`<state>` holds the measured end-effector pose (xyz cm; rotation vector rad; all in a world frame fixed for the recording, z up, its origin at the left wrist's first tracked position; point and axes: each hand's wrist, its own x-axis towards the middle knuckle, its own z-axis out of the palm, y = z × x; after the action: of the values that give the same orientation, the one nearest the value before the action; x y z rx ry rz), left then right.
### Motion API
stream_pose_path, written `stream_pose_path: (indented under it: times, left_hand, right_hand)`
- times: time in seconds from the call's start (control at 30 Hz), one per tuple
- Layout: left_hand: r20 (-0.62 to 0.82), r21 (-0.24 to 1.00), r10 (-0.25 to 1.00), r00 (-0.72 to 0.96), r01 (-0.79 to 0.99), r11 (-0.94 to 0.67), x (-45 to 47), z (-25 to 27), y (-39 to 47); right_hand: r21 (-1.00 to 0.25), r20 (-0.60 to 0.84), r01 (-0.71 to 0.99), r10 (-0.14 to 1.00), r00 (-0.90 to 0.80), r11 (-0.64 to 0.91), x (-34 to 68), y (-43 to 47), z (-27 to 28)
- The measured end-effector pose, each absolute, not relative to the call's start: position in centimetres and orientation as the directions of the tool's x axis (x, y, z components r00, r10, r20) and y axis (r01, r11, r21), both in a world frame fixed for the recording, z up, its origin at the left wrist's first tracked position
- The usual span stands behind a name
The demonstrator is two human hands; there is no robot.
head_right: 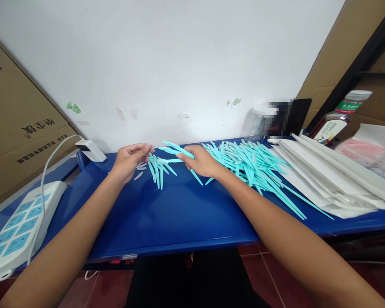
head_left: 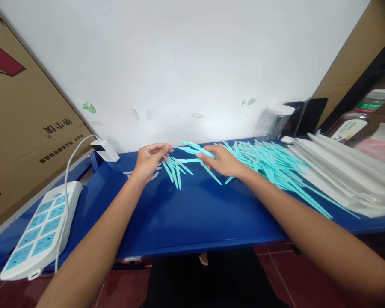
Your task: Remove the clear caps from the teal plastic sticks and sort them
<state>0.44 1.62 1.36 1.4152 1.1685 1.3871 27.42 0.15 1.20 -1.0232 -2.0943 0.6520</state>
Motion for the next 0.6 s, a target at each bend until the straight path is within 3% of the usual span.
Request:
stream_pose_path:
  times: [0.6]
  left_hand:
    - [0.293, 0.946, 0.956, -0.02, 0.153, -0.286, -0.11, 1.38, 1.66]
  right_hand:
    - [-0.679, 0.365, 0.467, 0.812, -0.456, 0.567, 27.67, -0.02, 1.48]
